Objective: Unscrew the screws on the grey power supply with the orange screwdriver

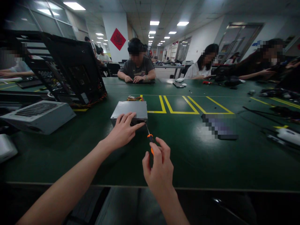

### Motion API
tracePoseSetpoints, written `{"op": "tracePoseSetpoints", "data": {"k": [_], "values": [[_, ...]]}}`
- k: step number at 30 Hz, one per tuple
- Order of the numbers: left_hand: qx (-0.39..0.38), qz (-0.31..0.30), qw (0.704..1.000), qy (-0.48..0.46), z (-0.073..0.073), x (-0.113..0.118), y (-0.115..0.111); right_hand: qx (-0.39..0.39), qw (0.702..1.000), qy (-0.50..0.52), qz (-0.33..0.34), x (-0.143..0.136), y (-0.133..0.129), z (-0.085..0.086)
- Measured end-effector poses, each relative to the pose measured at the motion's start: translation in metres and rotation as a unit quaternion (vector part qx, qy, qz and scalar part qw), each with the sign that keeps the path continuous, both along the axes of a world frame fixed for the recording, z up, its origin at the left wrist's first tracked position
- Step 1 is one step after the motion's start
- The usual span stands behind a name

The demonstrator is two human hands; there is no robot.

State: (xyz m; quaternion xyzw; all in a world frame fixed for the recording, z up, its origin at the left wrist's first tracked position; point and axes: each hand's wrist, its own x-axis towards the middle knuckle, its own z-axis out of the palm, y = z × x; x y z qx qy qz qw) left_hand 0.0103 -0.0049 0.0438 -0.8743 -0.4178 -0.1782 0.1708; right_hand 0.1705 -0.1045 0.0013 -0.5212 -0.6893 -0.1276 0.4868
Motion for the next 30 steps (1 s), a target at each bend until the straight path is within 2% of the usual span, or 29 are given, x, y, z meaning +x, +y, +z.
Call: {"op": "tracePoseSetpoints", "data": {"k": [4,8,15,18,21,26,30], "values": [[0.001,-0.003,1.000,0.002,0.000,-0.001,-0.001,0.014,0.999,-0.015,0.033,0.000,0.002,-0.003],[0.003,0.002,1.000,-0.016,-0.001,0.001,0.000,0.024,0.999,-0.023,-0.022,0.002,0.002,-0.004],[0.016,0.083,0.986,-0.141,-0.006,0.017,0.011,0.009,1.000,-0.019,-0.023,0.000,0.000,0.000],[0.022,0.112,0.980,-0.160,-0.008,0.023,0.016,0.016,0.999,-0.030,-0.019,-0.001,0.001,0.000],[0.021,0.120,0.978,-0.167,-0.010,0.027,0.018,0.022,0.999,-0.039,-0.016,0.000,0.000,-0.001],[0.027,0.119,0.976,-0.179,-0.010,0.026,0.018,-0.014,0.998,-0.031,-0.055,0.002,-0.002,-0.002],[0.027,0.113,0.977,-0.180,-0.010,0.026,0.016,-0.025,0.998,-0.032,-0.053,0.000,-0.002,-0.002]]}}
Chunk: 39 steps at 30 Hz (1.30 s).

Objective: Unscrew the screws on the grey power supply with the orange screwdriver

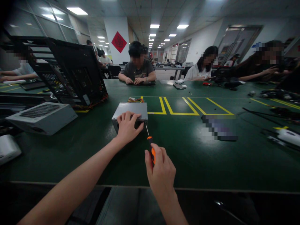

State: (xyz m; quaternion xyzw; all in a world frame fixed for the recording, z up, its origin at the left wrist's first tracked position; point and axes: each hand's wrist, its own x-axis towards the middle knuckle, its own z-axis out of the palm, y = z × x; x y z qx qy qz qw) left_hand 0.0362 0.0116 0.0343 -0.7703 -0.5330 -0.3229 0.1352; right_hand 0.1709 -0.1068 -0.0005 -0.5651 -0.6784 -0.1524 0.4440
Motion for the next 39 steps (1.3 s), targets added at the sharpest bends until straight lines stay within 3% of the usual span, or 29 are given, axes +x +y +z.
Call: {"op": "tracePoseSetpoints", "data": {"k": [12,39], "values": [[-0.004,0.006,1.000,-0.005,-0.0005,0.0015,0.0001,-0.002,0.999,-0.026,0.044,-0.0028,-0.0008,0.0007],[-0.012,0.027,1.000,-0.004,-0.0020,0.0052,0.0009,-0.006,0.998,0.017,0.056,-0.0025,-0.0009,0.0016]]}}
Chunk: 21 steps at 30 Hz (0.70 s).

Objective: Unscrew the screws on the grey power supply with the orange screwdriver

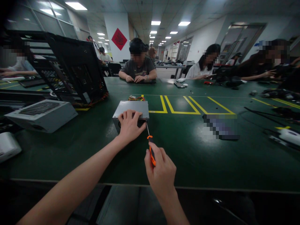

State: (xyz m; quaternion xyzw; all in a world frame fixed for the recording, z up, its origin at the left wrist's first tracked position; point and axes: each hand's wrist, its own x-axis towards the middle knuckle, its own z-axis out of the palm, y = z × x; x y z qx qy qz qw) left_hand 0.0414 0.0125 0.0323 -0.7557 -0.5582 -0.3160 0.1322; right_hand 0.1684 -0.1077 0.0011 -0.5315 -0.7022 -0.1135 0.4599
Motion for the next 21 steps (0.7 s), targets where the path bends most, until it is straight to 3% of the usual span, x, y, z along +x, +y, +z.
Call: {"op": "tracePoseSetpoints", "data": {"k": [13,21], "values": [[0.000,-0.035,0.999,0.017,-0.0016,-0.0073,-0.0007,-0.006,1.000,-0.005,0.018,-0.0002,0.0009,0.0012],[-0.003,-0.039,0.999,0.019,-0.0016,-0.0093,0.0001,0.001,1.000,-0.003,-0.016,0.0014,-0.0007,0.0008]]}}
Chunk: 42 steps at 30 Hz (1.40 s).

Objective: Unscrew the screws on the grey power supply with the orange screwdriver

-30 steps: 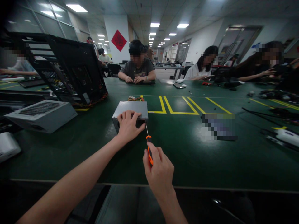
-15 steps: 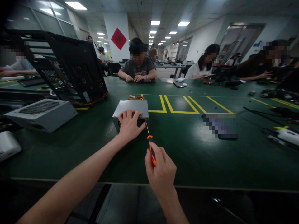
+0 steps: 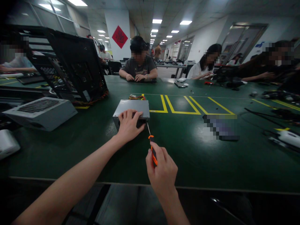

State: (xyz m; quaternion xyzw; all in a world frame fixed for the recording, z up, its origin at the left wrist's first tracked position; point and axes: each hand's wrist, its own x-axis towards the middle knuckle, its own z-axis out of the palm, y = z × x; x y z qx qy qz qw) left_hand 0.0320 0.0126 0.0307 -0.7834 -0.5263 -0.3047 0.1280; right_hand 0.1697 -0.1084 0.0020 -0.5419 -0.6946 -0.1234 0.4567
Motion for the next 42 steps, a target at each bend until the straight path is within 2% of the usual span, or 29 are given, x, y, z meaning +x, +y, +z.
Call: {"op": "tracePoseSetpoints", "data": {"k": [32,39,42], "values": [[-0.007,0.004,1.000,-0.009,0.0009,0.0014,-0.0011,-0.006,1.000,0.010,-0.007,-0.0010,0.0020,0.0011],[-0.015,-0.001,1.000,-0.008,0.0013,0.0007,-0.0005,-0.011,0.999,-0.027,-0.026,-0.0019,0.0006,-0.0006],[-0.013,-0.001,1.000,-0.004,0.0009,0.0004,0.0000,0.011,0.999,-0.011,-0.049,-0.0025,0.0012,-0.0022]]}}
